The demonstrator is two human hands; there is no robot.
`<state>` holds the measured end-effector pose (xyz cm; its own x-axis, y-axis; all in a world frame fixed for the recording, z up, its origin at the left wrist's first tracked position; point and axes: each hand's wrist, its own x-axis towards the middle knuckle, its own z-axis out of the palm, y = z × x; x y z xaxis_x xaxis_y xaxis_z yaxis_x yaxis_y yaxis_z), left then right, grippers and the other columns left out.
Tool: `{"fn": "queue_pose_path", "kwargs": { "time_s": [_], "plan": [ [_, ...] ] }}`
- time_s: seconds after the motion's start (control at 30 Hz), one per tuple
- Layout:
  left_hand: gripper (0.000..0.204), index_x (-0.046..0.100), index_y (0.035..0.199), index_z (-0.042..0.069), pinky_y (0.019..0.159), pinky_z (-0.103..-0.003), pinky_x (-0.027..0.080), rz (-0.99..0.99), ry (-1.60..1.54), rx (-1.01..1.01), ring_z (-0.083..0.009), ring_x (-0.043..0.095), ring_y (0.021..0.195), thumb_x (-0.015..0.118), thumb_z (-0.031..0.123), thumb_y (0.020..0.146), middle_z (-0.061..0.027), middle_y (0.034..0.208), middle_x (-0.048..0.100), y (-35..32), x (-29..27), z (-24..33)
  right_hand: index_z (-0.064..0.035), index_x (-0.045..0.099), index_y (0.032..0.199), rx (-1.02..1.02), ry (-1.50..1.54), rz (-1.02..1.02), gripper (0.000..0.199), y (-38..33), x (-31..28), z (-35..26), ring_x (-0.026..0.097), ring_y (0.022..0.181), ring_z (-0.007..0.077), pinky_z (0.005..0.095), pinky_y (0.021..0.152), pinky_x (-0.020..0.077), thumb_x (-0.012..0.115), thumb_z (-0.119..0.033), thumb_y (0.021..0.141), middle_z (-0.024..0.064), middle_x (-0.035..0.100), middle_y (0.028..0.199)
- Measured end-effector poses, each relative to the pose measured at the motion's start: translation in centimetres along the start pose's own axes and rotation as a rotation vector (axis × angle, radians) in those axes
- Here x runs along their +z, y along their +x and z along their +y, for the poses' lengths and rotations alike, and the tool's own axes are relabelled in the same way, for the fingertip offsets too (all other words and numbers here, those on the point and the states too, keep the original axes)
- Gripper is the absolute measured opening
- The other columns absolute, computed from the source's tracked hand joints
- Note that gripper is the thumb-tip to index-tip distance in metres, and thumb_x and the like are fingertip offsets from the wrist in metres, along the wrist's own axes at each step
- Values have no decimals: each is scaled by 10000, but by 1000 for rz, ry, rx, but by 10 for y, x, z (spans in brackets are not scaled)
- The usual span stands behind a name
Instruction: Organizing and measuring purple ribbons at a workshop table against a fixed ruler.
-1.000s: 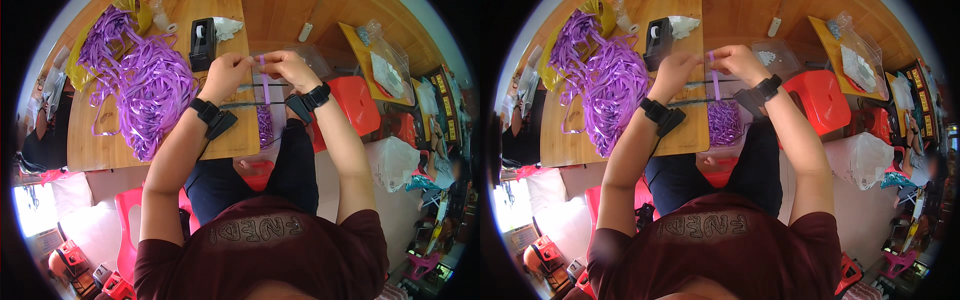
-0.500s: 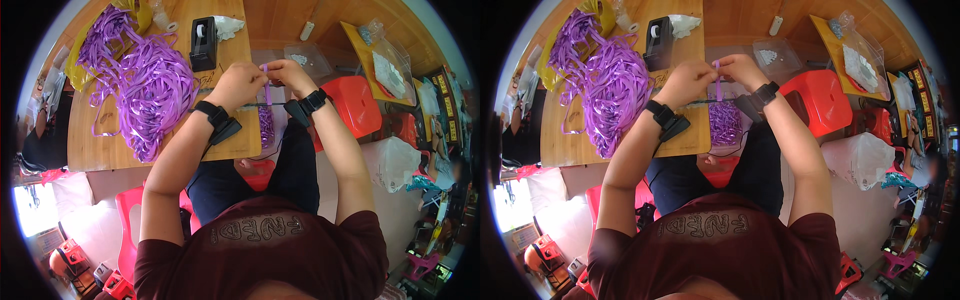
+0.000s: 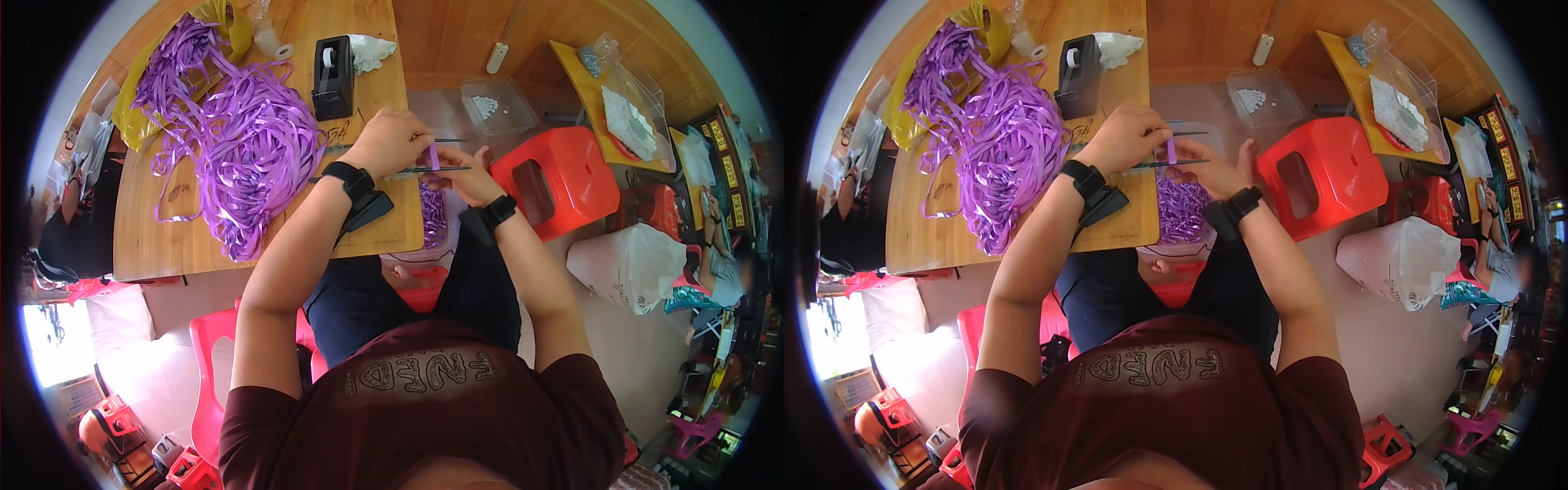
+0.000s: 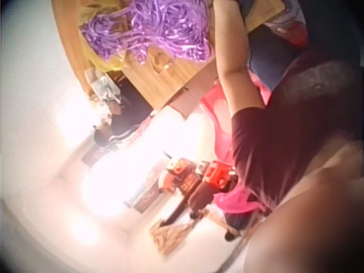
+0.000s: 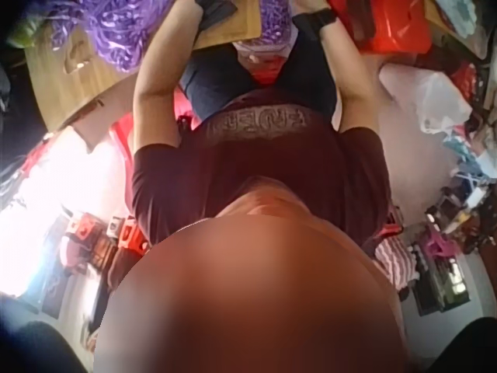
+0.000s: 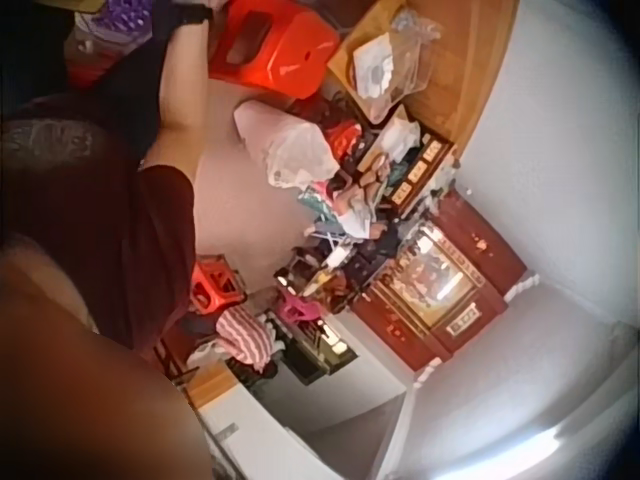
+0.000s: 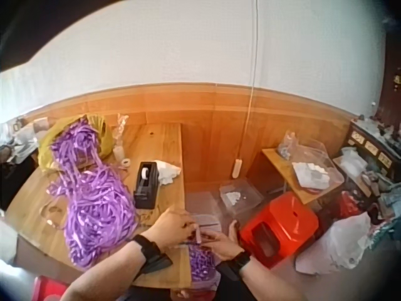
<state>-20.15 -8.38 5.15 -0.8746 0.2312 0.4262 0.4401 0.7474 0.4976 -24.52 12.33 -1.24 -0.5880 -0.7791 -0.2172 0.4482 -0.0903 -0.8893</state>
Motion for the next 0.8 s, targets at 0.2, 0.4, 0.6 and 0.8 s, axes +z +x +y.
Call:
{"fn": "queue_pose_path", "kwargs": {
  "time_s": [0.2,0.4,0.6,0.8],
  "plan": [
    [185,726,875,-8,770,-423,518,-15,-10,-38,-347,650,859,682,171,852,-156,865,702,1,-3,8,22,679,1091,-100,-88,117,192,-14,13,18,621,719,118,234,690,506,639,-104,952,75,711,906],
    [277,727,882,19,687,-396,510,-111,-85,-404,-287,638,733,611,269,911,-128,814,688,8,-30,47,35,701,959,-180,-265,252,184,-27,30,13,601,636,98,227,594,476,663,-144,951,57,693,806],
    [297,640,1019,4,425,-263,458,-528,-625,-840,-112,588,521,525,278,1003,-59,674,636,1,-34,56,36,707,925,-190,-144,342,219,-32,35,19,590,634,89,217,604,474,652,-169,977,30,660,765],
    [209,566,996,31,425,-251,470,-548,-907,-871,-105,571,521,486,225,1009,-59,718,613,-15,-25,53,25,707,901,-231,-106,303,211,-42,48,10,594,614,88,211,579,464,695,-182,944,33,660,736]
  ]
}}
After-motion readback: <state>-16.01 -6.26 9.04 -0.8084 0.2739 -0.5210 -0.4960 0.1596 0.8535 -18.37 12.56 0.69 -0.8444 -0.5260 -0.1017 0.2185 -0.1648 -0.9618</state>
